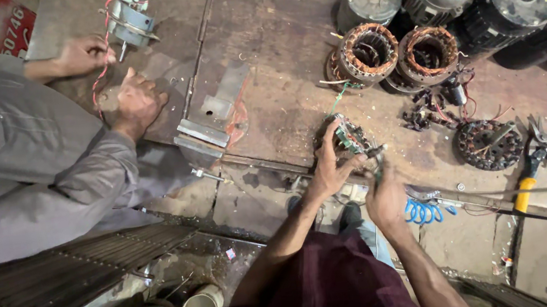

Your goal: The person uses pliers and wire cutters to strip and cut wires on a circular electrical component, likely a motor stator. They repeatedly adjust the component and trim wires while working at a cluttered workbench with other motor parts and tools nearby.

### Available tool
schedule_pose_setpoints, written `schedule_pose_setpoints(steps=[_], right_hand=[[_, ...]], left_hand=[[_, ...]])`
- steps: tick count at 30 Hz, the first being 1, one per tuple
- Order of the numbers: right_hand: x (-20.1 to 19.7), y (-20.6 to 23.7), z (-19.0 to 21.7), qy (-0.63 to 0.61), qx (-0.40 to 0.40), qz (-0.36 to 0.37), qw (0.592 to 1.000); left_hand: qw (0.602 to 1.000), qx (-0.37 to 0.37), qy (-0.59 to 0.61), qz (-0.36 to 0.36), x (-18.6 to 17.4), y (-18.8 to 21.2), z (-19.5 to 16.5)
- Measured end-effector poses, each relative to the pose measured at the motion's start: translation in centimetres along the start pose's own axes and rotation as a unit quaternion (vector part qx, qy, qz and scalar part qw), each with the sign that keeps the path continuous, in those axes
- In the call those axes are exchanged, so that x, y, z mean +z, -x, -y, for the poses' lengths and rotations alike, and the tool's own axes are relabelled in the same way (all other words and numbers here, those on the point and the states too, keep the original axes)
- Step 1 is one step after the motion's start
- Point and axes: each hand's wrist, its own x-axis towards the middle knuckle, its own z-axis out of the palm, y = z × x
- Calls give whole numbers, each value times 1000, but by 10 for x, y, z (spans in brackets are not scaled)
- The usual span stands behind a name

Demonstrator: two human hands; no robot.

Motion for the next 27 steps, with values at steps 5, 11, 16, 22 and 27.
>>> schedule_pose_setpoints(steps=[5,11,16,22,27], right_hand=[[-25,-28,-31,-19,-36,-131,991],[-54,-19,-69,-314,239,95,914],[-76,0,-69,-332,311,275,847],[-100,-23,-66,-468,289,208,809],[-99,-11,-66,-411,270,238,838]], left_hand=[[989,71,-132,-4,-3,4,9],[999,47,-18,0,2,2,6],[998,66,-9,20,5,2,-4],[999,10,22,32,10,5,-10],[999,20,13,21,13,10,-9]])
